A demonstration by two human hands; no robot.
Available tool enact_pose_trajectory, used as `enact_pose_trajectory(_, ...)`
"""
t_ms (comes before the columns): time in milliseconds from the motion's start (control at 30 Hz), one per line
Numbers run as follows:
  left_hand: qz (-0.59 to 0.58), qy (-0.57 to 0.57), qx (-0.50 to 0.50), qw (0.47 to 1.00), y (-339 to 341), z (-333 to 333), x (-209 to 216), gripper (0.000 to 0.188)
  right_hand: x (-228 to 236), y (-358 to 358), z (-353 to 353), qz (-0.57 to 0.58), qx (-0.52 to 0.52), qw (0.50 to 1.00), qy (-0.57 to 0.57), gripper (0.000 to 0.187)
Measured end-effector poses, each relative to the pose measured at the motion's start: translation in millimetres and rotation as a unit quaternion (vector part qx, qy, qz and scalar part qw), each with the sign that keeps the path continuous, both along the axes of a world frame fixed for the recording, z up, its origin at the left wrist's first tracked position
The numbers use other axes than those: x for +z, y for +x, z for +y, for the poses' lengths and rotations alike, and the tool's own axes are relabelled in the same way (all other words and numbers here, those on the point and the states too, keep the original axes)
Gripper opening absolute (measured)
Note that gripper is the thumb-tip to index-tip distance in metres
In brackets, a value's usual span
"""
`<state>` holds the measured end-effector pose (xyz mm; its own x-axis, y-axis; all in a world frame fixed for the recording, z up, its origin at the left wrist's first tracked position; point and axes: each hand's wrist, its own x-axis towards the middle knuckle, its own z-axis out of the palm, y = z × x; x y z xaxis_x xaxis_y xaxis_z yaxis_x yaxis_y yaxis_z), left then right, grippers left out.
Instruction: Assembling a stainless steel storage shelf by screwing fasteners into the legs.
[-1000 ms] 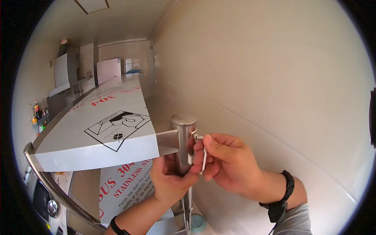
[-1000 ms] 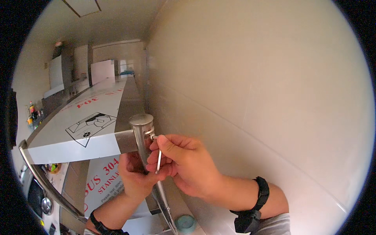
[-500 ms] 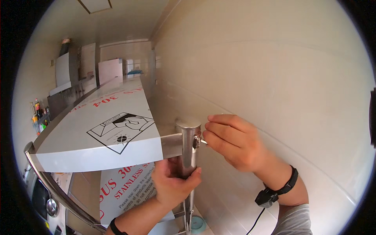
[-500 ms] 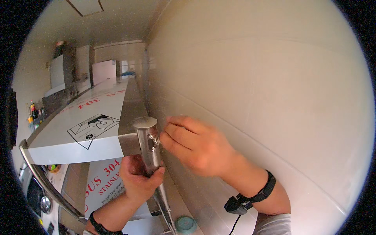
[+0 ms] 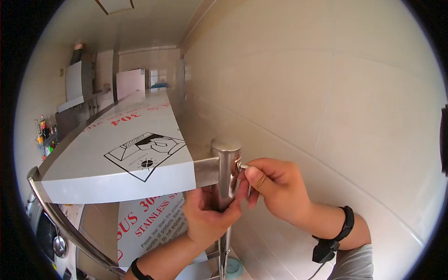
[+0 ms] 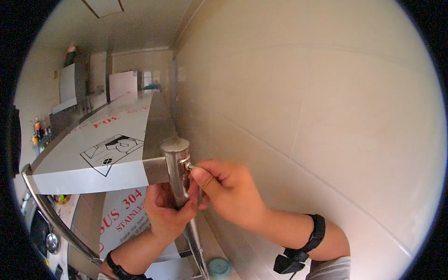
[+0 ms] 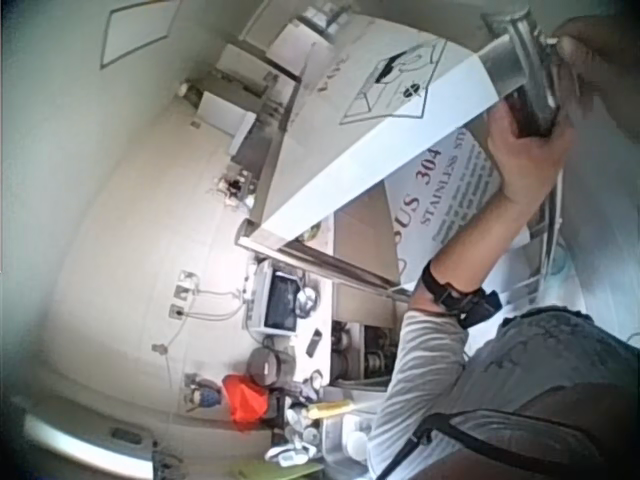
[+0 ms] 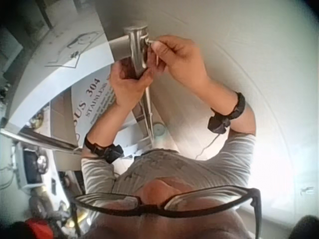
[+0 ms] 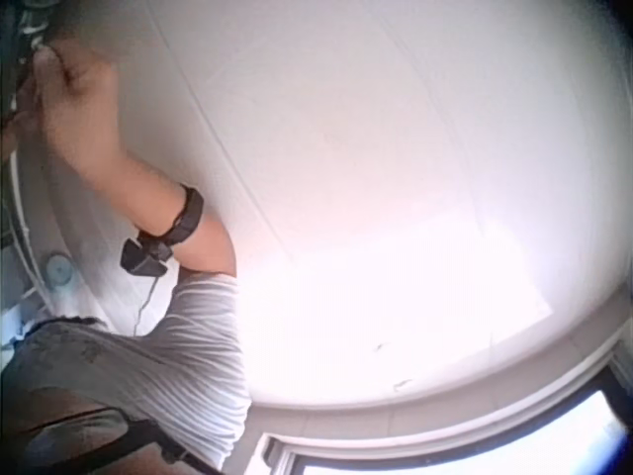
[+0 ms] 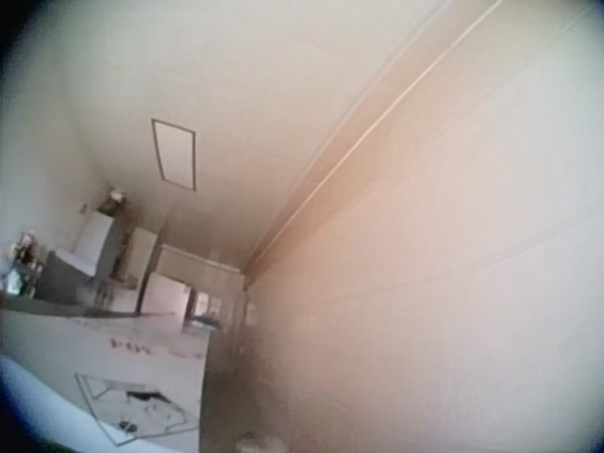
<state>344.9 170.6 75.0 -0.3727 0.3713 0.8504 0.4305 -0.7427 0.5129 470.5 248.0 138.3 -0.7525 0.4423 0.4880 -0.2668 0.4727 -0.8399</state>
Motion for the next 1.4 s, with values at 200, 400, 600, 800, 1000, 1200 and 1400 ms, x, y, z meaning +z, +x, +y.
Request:
enact_pose_trajectory(200, 0.008, -0.008, -0.037, 0.999, 0, -6, 1, 0.056, -2, 12, -9, 0.106, -0.032, 0.994, 0.023, 0.013)
enact_pose_trajectory(400, -0.001, -0.028, -0.155, 0.988, -66, -12, -15, 0.048, 5, 3, 31, 0.202, -0.123, 0.833, 0.5, 0.015)
enact_pose_trajectory(600, -0.189, -0.109, -0.216, 0.952, -106, -10, 0, 0.021, 18, -8, 35, 0.243, -0.09, 0.76, 0.596, 0.019)
enact_pose_trajectory(800, 0.177, -0.293, 0.16, 0.926, -131, -29, 15, 0.022, 46, -4, 29, 0.24, -0.098, 0.617, 0.743, 0.016)
enact_pose_trajectory(1000, -0.293, -0.124, -0.431, 0.844, -135, -20, 23, 0.039, 53, -2, 32, 0.211, -0.084, 0.586, 0.778, 0.013)
enact_pose_trajectory(1200, -0.282, -0.095, -0.394, 0.87, -138, -6, 9, 0.028, -1, 3, 4, 0.02, -0.018, 0.99, 0.137, 0.009)
enact_pose_trajectory(1400, 0.177, -0.342, 0.251, 0.888, -124, -16, 9, 0.019, -1, 13, -6, 0.075, -0.023, 0.991, 0.11, 0.011)
